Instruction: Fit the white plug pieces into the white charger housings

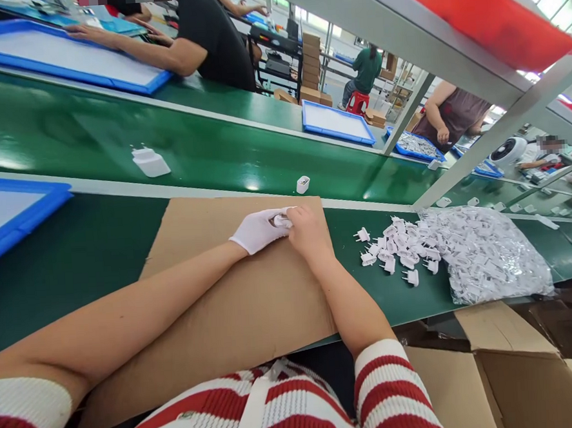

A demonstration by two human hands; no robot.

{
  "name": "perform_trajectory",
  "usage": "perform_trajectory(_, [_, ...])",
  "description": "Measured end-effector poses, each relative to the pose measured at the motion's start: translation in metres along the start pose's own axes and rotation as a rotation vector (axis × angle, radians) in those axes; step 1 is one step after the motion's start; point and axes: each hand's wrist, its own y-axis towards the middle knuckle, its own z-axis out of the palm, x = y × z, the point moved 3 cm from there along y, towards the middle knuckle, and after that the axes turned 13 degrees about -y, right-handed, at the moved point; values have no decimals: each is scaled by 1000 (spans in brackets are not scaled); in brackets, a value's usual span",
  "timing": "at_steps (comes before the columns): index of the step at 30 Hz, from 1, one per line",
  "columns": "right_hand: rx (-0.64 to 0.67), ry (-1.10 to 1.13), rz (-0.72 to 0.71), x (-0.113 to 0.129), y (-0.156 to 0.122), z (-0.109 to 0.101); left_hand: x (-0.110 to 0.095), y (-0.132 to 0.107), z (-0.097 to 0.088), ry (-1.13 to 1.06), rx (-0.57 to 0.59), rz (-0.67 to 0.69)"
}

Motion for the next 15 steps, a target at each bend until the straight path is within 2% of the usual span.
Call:
perform_trajectory(3, [23, -12, 27, 3, 2, -4, -1, -3, 1, 38, 6, 9])
perform_trajectory(8, [29, -32, 61, 13, -1, -13, -6, -11, 2, 332, -24, -67])
perform_trajectory(11, [13, 41, 112, 15, -3, -11, -11, -10, 0, 418, -32, -72])
perform_trajectory(15, [19, 160, 215, 3, -5, -12, -16, 11, -10, 435, 161, -16])
